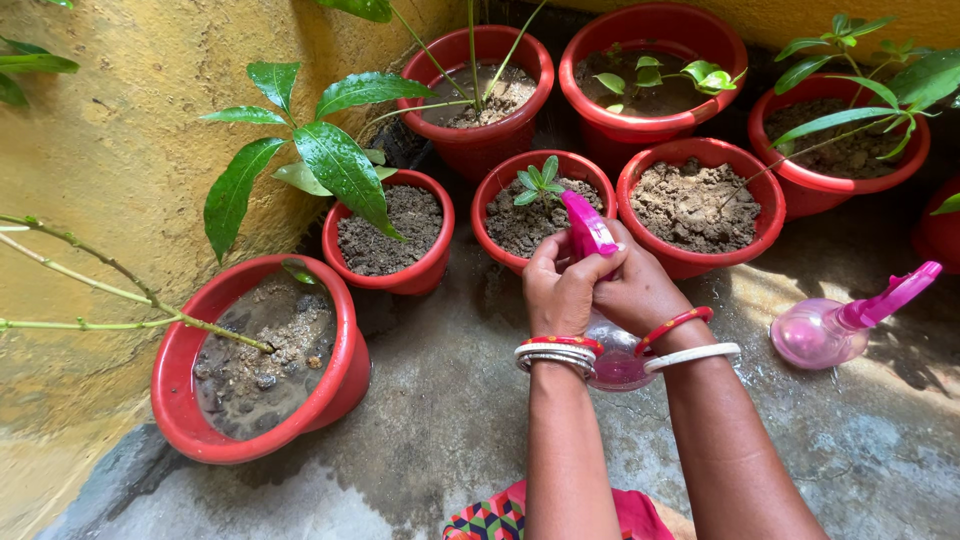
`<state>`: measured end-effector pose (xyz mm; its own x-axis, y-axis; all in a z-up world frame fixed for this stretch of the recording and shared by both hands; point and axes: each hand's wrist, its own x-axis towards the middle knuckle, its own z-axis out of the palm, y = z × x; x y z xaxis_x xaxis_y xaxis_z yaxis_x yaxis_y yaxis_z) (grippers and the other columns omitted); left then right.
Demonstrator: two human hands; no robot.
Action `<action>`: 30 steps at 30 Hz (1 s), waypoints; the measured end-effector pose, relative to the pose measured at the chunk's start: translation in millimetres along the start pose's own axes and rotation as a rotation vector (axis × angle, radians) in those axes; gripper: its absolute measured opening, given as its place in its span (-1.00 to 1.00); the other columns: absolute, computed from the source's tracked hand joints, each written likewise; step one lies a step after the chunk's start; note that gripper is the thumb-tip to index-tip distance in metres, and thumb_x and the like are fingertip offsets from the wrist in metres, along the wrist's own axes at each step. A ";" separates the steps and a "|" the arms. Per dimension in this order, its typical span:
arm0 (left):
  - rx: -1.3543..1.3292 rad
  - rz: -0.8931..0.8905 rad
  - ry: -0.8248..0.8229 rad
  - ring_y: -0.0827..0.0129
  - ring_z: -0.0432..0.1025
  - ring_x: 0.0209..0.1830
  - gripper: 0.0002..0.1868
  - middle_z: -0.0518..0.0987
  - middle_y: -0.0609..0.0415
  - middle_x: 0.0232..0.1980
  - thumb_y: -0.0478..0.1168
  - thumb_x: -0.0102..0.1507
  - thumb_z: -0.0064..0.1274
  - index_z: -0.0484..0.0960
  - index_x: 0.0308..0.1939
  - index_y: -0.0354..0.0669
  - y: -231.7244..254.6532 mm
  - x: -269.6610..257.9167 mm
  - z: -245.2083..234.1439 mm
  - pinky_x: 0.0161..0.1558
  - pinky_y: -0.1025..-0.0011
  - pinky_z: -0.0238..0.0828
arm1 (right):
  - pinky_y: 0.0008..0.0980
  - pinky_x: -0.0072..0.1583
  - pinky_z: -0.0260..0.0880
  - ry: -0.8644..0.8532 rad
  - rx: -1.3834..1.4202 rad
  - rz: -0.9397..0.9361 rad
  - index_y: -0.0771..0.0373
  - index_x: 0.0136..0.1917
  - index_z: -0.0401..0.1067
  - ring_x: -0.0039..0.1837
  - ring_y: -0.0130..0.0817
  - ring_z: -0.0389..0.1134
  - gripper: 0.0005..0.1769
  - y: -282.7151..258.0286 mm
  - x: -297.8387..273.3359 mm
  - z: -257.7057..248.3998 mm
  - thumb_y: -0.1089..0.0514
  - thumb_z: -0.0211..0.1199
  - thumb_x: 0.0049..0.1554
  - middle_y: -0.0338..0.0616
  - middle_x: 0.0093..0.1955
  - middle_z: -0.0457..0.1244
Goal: The person uses a spray bottle to apply liquid to several potted plants by pumping the trigger and aiming at the leaves.
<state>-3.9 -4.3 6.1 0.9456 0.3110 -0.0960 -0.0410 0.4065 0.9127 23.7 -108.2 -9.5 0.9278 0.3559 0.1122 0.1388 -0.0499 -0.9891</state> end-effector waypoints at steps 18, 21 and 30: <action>-0.015 0.007 -0.034 0.40 0.53 -0.19 -0.45 0.64 -0.02 -0.13 -0.23 -0.03 0.34 0.63 0.02 -0.38 -2.1 0.6 0.8 -0.12 0.44 0.53 | -0.39 0.24 0.40 0.002 -0.024 -0.010 0.27 0.34 0.30 0.21 -0.42 0.39 -0.34 -2.3 -0.3 -1.2 0.34 0.35 -0.03 -0.17 0.17 0.35; -0.011 0.016 -0.017 0.40 0.53 -0.23 -0.47 0.65 -0.02 -0.15 -0.24 -0.03 0.36 0.64 -0.01 -0.39 -2.7 0.2 1.8 -0.14 0.45 0.52 | -0.38 0.25 0.41 0.006 -0.020 0.001 0.27 0.33 0.30 0.22 -0.39 0.40 -0.35 -5.3 -1.1 -1.7 0.36 0.34 -0.05 -0.14 0.16 0.36; -0.043 0.053 -0.073 0.42 0.54 -0.09 -0.42 0.64 -0.01 -0.06 -0.27 0.00 0.33 0.58 0.09 -0.38 -0.7 -0.2 2.5 -0.01 0.46 0.52 | -0.41 0.15 0.41 0.038 -0.071 0.003 0.23 0.37 0.30 0.10 -0.46 0.38 -0.33 -13.0 -1.6 0.6 0.32 0.34 -0.02 -0.20 0.09 0.34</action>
<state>-3.2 -6.8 6.4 0.9627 0.2700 -0.0175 -0.1039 0.4285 0.8975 20.2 -107.5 3.1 0.9406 0.3198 0.1140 0.1588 -0.1178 -0.9803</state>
